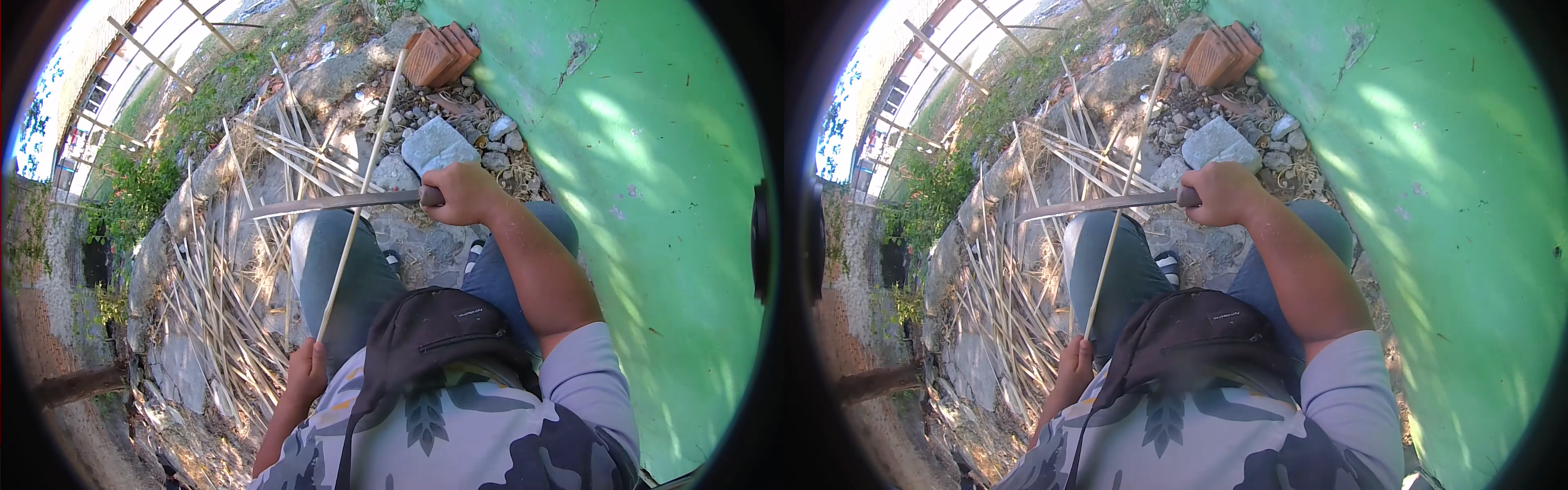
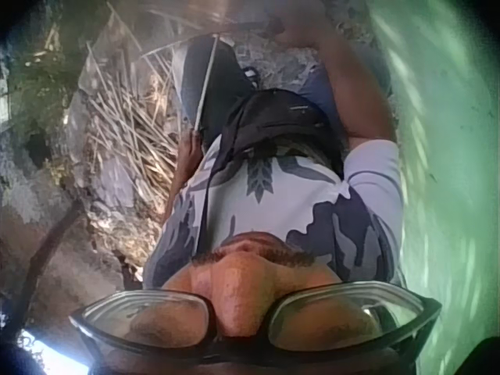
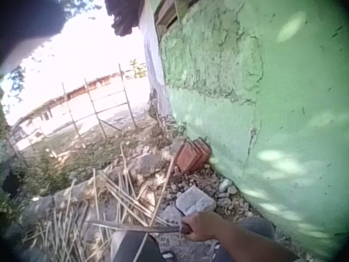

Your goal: The person holds a bamboo strip and repeatedly scrapes along its surface using a machete.

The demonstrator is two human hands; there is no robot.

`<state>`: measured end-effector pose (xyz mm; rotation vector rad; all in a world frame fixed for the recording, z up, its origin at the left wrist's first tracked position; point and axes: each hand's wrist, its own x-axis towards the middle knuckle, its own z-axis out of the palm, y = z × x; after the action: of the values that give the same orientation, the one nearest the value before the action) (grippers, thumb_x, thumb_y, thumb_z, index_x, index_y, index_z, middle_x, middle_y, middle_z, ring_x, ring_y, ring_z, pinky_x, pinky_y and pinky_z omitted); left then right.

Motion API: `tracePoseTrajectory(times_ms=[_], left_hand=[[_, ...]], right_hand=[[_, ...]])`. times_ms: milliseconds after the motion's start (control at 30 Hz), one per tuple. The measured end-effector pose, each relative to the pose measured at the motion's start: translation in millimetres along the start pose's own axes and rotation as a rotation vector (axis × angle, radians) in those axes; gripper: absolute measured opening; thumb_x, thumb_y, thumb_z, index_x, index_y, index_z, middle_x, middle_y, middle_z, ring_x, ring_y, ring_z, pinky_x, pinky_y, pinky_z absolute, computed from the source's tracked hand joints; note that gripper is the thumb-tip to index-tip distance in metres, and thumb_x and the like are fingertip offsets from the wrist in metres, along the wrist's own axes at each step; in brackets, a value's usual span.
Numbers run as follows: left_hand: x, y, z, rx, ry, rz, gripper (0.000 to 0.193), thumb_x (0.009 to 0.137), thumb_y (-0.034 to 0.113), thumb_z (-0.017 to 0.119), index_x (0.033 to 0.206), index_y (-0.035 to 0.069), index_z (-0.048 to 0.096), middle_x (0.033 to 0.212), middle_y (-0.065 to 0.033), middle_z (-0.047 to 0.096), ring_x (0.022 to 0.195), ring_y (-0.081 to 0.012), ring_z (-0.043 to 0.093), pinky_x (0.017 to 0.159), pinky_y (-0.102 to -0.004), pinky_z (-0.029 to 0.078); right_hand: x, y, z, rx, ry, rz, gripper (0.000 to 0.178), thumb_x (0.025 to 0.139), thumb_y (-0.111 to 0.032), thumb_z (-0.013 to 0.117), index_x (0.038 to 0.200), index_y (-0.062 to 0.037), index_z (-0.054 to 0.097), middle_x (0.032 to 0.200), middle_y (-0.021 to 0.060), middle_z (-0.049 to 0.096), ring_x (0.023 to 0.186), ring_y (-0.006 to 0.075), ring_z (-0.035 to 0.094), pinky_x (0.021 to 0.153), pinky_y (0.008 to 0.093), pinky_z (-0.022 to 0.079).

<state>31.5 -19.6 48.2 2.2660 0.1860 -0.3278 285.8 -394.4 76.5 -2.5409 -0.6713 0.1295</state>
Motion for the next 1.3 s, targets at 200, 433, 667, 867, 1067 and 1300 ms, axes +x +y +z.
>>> tracePoseTrajectory(times_ms=[200,433,667,867,1067,1300], left_hand=[[5,13,-3,0.143,-0.018,0.043,0.037,0.104,0.029,0.047,0.081,0.0,0.05,0.068,-0.0267,0.054,0.067,-0.0495,0.055,0.059,-0.0503,0.043],[7,13,-2,0.265,0.049,0.127,0.031,0.102,0.024,0.049,0.081,0.0,0.052,0.065,-0.0264,0.055,0.065,-0.0508,0.057,0.058,-0.0554,0.043],[5,10,-9,0.313,0.052,0.141,0.033,0.102,0.025,0.05,0.078,0.001,0.05,0.062,-0.0263,0.054,0.062,-0.05,0.056,0.056,-0.0557,0.042],[14,17,-8,0.327,0.054,0.167,0.034,0.102,0.025,0.05,0.078,0.0,0.05,0.062,-0.0267,0.054,0.061,-0.0504,0.056,0.056,-0.0553,0.043],[16,15,-9,0.299,0.028,0.156,0.035,0.103,0.026,0.049,0.079,0.0,0.05,0.062,-0.0272,0.054,0.062,-0.0507,0.056,0.056,-0.0551,0.042],[19,6,-7,0.29,0.037,0.189,0.035,0.103,0.026,0.049,0.079,0.0,0.049,0.063,-0.0276,0.054,0.064,-0.0509,0.056,0.056,-0.0548,0.042]], right_hand=[[3,-1,-3,-0.11,0.037,0.063,0.021,0.074,-0.031,0.074,0.086,-0.014,0.068,0.08,0.0124,0.071,0.079,0.0337,0.071,0.072,0.0461,0.056],[7,27,-8,-0.14,0.209,0.233,0.016,0.075,-0.028,0.071,0.081,-0.0136,0.067,0.074,0.013,0.068,0.074,0.0353,0.069,0.067,0.0479,0.054],[3,21,-3,-0.266,0.054,0.002,0.014,0.075,-0.023,0.07,0.084,-0.0121,0.068,0.08,0.0124,0.07,0.077,0.0349,0.069,0.072,0.0482,0.054],[18,51,4,-0.039,0.13,0.45,0.016,0.077,-0.022,0.068,0.087,-0.0107,0.069,0.084,0.0144,0.071,0.081,0.0355,0.069,0.072,0.0468,0.054],[7,26,-1,-0.018,0.117,0.252,0.015,0.077,-0.023,0.069,0.086,-0.0116,0.069,0.081,0.0143,0.07,0.078,0.0358,0.068,0.071,0.0469,0.054],[7,68,-2,0.0,0.125,0.312,0.016,0.075,-0.021,0.069,0.09,-0.0159,0.072,0.087,0.0134,0.072,0.086,0.0332,0.07,0.078,0.0442,0.055]])
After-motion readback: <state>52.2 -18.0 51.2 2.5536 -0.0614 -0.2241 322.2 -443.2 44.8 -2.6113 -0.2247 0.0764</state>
